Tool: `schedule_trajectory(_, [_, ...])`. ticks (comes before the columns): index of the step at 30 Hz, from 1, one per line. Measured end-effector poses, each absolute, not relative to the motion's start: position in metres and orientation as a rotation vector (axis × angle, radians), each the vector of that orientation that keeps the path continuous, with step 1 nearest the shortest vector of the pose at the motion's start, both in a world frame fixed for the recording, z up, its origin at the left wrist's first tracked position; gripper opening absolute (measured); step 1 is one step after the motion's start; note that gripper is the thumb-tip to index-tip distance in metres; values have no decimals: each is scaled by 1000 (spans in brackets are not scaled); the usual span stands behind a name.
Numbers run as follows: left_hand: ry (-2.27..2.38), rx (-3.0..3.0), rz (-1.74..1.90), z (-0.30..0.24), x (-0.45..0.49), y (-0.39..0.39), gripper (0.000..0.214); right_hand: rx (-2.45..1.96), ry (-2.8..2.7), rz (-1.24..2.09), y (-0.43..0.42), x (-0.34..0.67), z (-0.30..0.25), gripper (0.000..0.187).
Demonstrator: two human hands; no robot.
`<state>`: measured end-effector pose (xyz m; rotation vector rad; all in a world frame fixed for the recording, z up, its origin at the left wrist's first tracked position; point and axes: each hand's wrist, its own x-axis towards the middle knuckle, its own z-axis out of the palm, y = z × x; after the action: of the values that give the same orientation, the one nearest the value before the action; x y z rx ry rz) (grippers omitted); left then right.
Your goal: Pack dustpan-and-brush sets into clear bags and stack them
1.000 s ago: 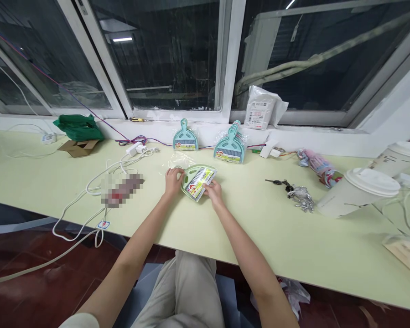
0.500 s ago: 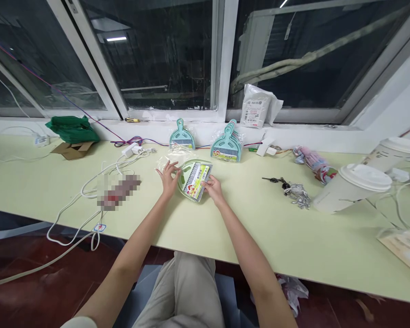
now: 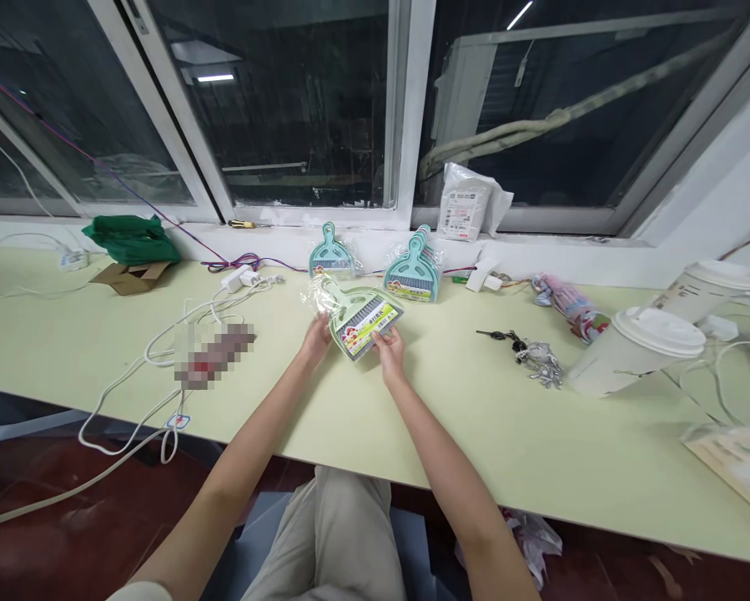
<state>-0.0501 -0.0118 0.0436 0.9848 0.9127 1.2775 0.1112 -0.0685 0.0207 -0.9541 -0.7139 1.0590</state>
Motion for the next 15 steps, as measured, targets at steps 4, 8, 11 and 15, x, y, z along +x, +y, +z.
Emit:
schedule_trajectory(4, [731, 985, 1068, 36, -36, -20, 49, -950, -661, 998, -67, 114, 22, 53])
schedule_trajectory(8, [641, 980, 1000, 35, -25, -25, 39, -939, -671, 966, -64, 120, 23, 52])
schedule_trajectory(11, [644, 961, 1053, 33, -19, -26, 39, -955, -676, 967, -62, 122, 22, 49])
schedule_trajectory(15, [671, 929, 993, 24, -9, -34, 52, -995, -638, 926, -61, 122, 22, 49])
